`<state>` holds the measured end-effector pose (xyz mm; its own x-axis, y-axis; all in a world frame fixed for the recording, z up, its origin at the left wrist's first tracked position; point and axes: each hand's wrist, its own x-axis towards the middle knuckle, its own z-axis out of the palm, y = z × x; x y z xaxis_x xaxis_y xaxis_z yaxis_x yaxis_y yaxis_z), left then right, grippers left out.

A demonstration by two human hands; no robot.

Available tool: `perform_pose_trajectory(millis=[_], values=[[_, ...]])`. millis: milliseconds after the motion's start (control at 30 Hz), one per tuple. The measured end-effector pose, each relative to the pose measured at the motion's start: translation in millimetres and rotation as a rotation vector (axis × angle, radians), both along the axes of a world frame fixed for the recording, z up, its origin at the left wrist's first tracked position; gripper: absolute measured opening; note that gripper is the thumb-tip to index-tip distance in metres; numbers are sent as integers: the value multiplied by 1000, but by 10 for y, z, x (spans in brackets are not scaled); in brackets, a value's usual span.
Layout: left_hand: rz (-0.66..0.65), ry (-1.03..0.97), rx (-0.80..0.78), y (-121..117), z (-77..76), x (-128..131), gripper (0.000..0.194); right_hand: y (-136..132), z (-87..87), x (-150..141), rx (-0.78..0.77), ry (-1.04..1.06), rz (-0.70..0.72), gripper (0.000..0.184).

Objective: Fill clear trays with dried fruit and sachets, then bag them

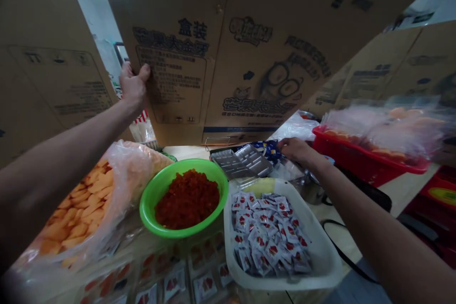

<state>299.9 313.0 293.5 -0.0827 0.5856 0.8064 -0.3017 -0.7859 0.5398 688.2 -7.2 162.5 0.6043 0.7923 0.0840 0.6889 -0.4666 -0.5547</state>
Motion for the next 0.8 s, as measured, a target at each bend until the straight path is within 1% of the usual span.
perform_pose_trajectory(millis=[100,133,167,200,233,267,333,400,433,500,567,667,733,800], values=[[68,31,-36,216,212,-86,17,233,-45,-8,-26,17,11,22],[87,50,-56,288,241,-127,16,316,-65,-10,-26,3,18,21],[106,63,-77,358,239,-171,16,405,-90,-15,-25,-11,30,20],[125,73,-99,423,202,-213,16,499,-120,-22,-24,-22,46,21],[141,79,-117,485,130,-252,18,597,-154,-33,-20,-26,57,22],[158,80,-129,543,28,-283,20,698,-189,-49,-17,-20,63,24],[181,53,-159,651,-231,-315,27,898,-258,-88,0,-10,50,29],[159,5,-205,753,-495,-304,37,1077,-313,-130,28,-8,45,32],[135,-26,-219,802,-603,-283,42,1156,-334,-150,45,-9,55,32],[92,-55,-222,895,-741,-219,50,1294,-368,-187,78,-7,101,30],[99,3,-206,972,-773,-131,52,1412,-396,-232,94,12,136,30],[106,155,-207,1035,-708,35,49,1554,-446,-329,55,44,101,35],[52,149,-204,1041,-659,154,47,1609,-483,-394,0,42,72,38],[-27,70,-197,1032,-636,260,48,1617,-516,-434,-39,25,72,37]])
